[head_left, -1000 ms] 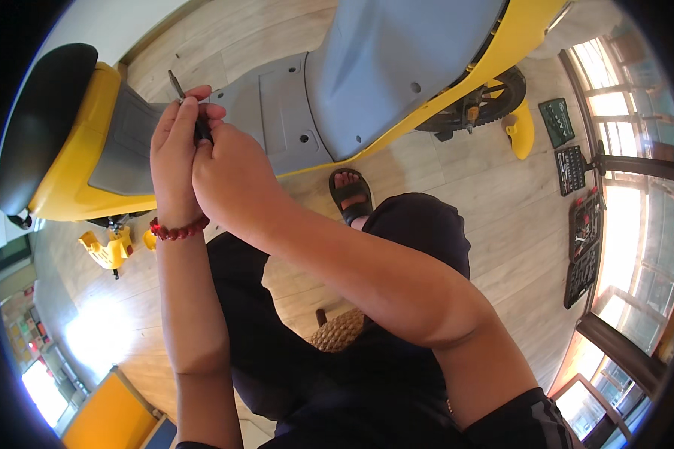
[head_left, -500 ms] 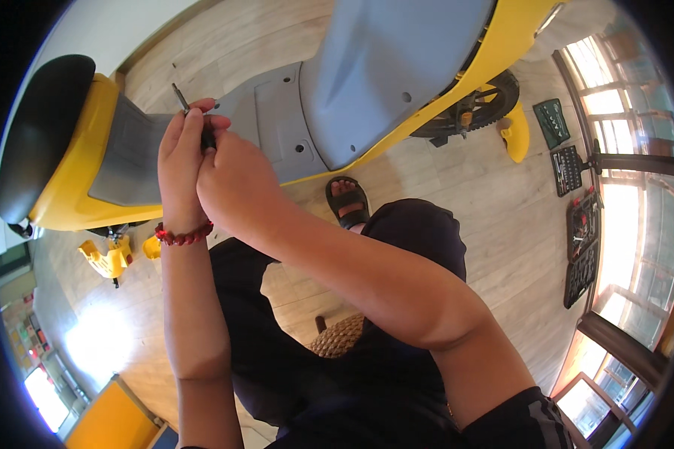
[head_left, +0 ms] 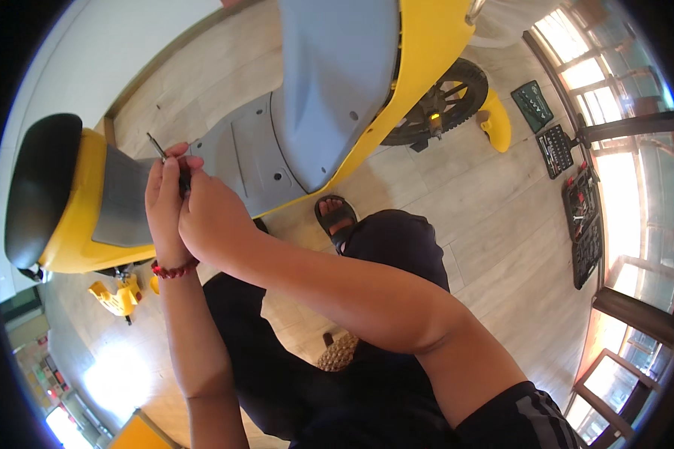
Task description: Using tools to remove or fasten panels on a yellow electric scooter.
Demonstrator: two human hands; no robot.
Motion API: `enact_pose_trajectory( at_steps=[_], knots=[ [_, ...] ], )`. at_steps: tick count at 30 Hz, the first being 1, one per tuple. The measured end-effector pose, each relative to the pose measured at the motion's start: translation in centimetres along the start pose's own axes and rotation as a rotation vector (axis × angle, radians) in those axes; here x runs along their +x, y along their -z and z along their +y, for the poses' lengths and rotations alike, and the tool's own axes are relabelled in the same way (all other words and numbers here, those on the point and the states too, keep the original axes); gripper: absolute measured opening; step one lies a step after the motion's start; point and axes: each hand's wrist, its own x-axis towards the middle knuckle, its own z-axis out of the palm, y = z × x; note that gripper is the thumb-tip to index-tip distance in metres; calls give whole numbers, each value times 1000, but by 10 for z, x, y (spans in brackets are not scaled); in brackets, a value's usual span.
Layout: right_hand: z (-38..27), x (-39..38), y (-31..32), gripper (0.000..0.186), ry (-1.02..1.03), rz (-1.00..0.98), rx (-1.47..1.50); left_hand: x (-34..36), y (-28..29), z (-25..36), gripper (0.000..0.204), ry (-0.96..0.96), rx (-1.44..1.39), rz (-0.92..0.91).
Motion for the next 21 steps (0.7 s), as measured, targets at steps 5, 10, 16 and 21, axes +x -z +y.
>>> enact_pose_trajectory(
  at_steps=[5, 10, 16, 21],
  knots=[
    [4, -4, 2, 23, 123, 123, 111, -1, -4, 0, 29, -57, -67, -73],
    [13, -6, 18, 25, 173, 33, 31, -3, -12, -14, 22, -48, -225, -162],
    [20, -9, 43, 25, 148, -24, 63, -8, -35, -20, 18, -110, -101, -166],
    [22, -5, 57, 24, 159, -66, -74, -3, -42, -18, 16, -182, -84, -162]
  ],
)
